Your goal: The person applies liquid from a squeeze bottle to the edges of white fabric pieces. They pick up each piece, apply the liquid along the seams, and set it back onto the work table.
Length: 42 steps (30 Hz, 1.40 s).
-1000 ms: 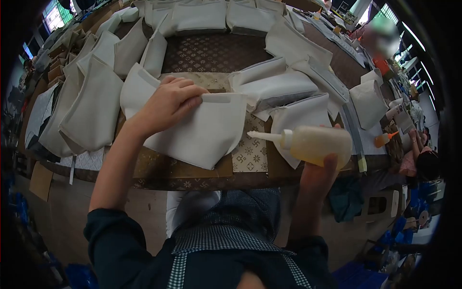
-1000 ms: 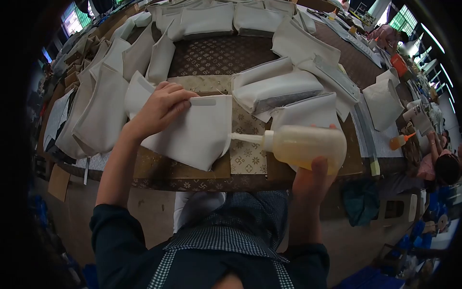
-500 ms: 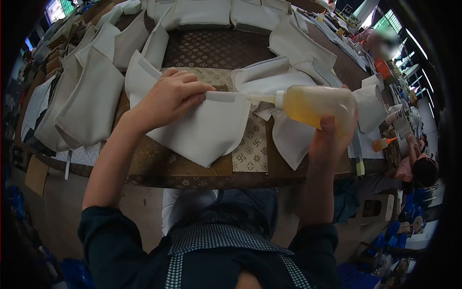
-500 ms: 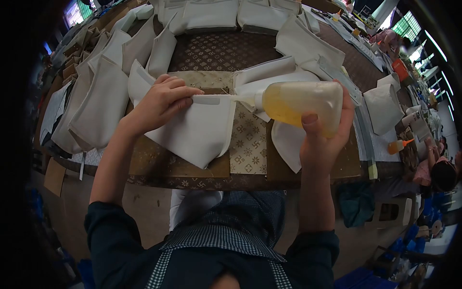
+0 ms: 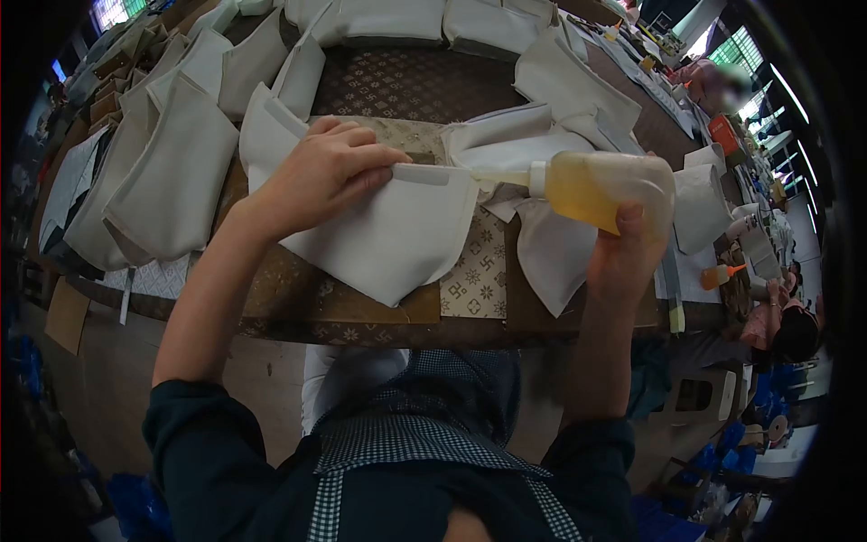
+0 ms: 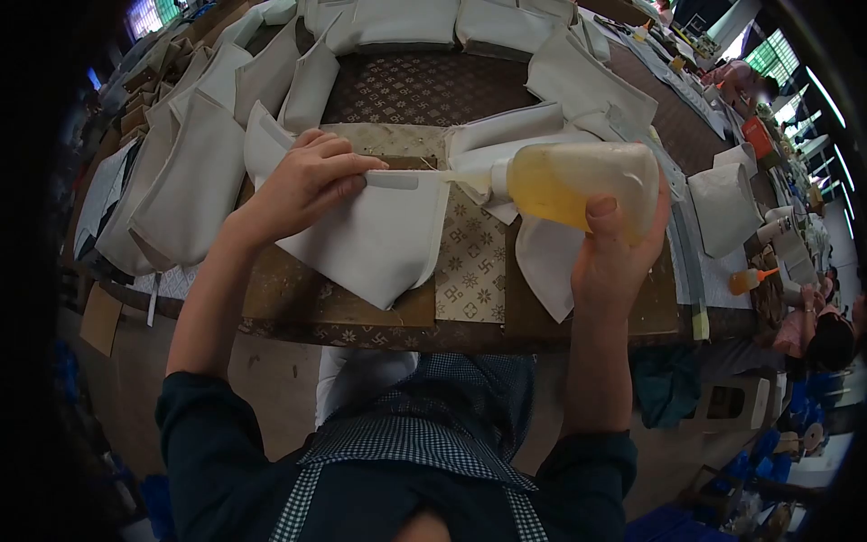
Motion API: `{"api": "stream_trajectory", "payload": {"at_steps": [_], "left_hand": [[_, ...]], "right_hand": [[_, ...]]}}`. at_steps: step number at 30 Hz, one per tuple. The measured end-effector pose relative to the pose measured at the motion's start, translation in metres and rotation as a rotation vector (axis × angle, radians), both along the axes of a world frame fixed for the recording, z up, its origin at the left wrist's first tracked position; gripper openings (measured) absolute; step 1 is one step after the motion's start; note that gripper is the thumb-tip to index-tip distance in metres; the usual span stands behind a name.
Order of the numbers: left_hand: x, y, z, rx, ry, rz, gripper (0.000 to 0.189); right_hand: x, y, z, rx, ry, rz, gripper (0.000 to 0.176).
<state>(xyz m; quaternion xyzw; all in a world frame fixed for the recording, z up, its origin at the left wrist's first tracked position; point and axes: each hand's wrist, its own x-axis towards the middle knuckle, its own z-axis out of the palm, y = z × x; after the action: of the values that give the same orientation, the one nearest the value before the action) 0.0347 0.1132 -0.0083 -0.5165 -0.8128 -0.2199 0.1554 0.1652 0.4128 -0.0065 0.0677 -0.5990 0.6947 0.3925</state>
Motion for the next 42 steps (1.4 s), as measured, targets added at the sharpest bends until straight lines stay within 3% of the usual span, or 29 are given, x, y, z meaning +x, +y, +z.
{"api": "stream_trajectory", "payload": {"at_steps": [29, 42], "left_hand": [[-0.002, 0.007, -0.007, 0.018, -0.026, 0.123, 0.020], [0.001, 0.016, 0.001, -0.038, -0.092, 0.241, 0.022]], "right_hand": [[0.024, -0.004, -0.033, 0.054, -0.140, -0.052, 0.081], [0.042, -0.023, -0.066, 0.005, -0.057, -0.150, 0.084]]}}
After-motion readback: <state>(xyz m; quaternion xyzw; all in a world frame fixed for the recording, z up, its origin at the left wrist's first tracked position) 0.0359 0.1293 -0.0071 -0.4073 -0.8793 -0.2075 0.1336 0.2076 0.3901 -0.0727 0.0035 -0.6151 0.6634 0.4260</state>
